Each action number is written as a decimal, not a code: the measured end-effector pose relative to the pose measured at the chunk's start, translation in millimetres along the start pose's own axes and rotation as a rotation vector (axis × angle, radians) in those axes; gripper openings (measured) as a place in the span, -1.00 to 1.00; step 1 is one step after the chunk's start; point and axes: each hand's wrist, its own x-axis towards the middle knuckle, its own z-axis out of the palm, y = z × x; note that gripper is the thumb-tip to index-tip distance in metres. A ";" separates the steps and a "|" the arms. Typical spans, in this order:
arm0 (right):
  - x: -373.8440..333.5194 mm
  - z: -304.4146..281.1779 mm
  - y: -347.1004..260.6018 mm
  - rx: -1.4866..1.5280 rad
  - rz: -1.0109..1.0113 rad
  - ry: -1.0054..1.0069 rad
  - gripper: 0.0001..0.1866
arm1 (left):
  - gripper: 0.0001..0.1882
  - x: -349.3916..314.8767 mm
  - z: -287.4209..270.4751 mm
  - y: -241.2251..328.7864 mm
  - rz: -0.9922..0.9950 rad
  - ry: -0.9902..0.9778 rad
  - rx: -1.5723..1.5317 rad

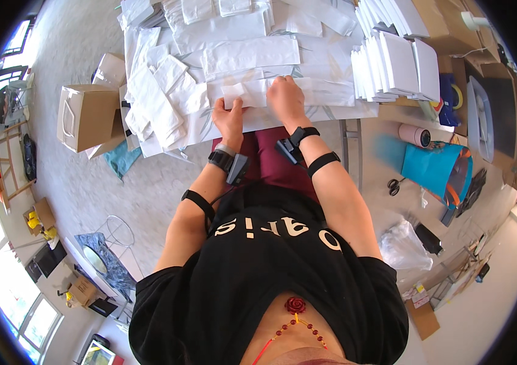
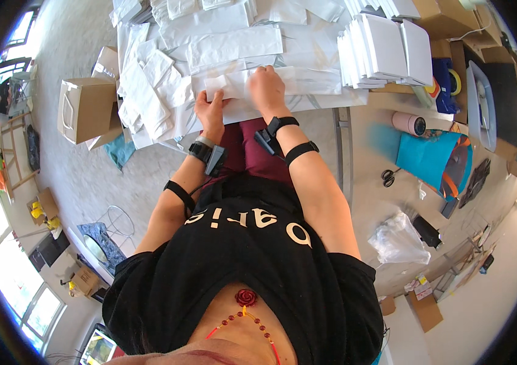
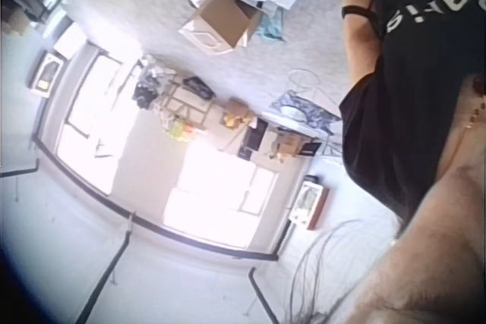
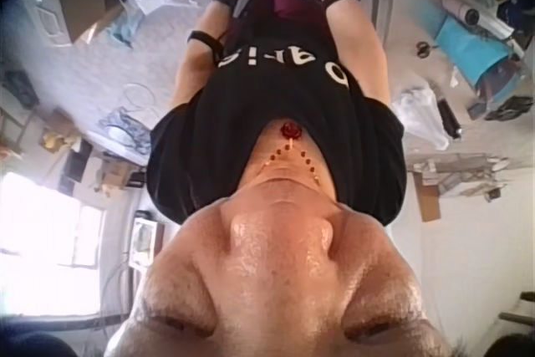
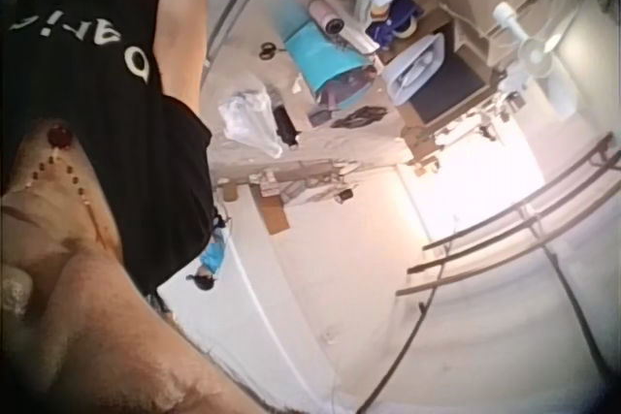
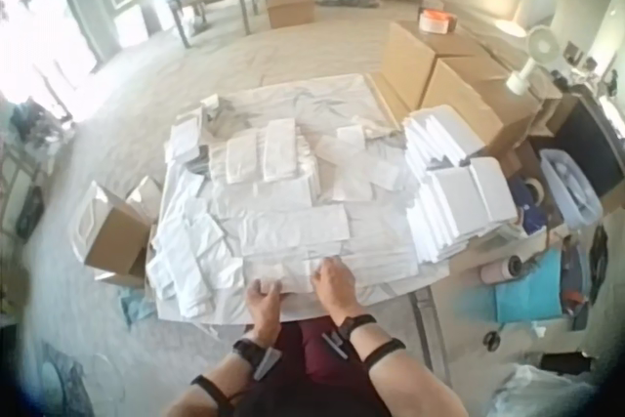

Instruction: The person folds multiple long strips of white fabric by hand, pressing them flat on a table and stacking them.

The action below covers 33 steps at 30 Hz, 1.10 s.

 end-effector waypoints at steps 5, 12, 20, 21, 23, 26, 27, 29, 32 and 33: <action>1.1 0.8 -0.6 -0.022 -0.016 -0.017 -0.87 | -0.77 4.2 -2.4 -7.5 0.025 0.010 0.036; 3.5 1.8 -0.8 -0.084 -0.021 -0.078 -0.83 | -0.77 4.3 -1.8 -9.2 0.033 0.024 0.035; 4.6 -1.8 -3.0 -0.080 -0.024 -0.096 -0.82 | -0.82 4.9 -4.3 -6.5 -0.002 0.003 0.113; 4.9 -2.8 -4.2 -0.073 -0.024 -0.094 -0.82 | -0.84 5.8 -5.8 -7.8 -0.005 -0.008 0.135; 4.7 -3.9 -5.0 -0.064 -0.019 -0.090 -0.82 | -0.84 4.1 -4.5 -5.3 -0.009 -0.009 0.125; 4.7 -4.7 -7.4 -0.058 -0.011 -0.087 -0.82 | -0.84 4.2 -4.2 -6.0 0.000 -0.005 0.136; 4.6 -5.4 -7.9 -0.059 -0.007 -0.090 -0.81 | -0.84 4.7 -4.5 -7.0 0.006 -0.003 0.144; 4.1 -6.2 -9.2 -0.056 -0.004 -0.095 -0.80 | -0.84 4.6 -4.7 -6.9 0.002 -0.001 0.136; 3.7 -6.8 -10.5 -0.053 -0.004 -0.104 -0.78 | -0.84 5.1 -5.4 -7.4 0.008 0.001 0.151; 4.3 -6.9 -10.8 -0.059 -0.005 -0.111 -0.78 | -0.84 5.2 -5.7 -7.7 0.012 0.002 0.161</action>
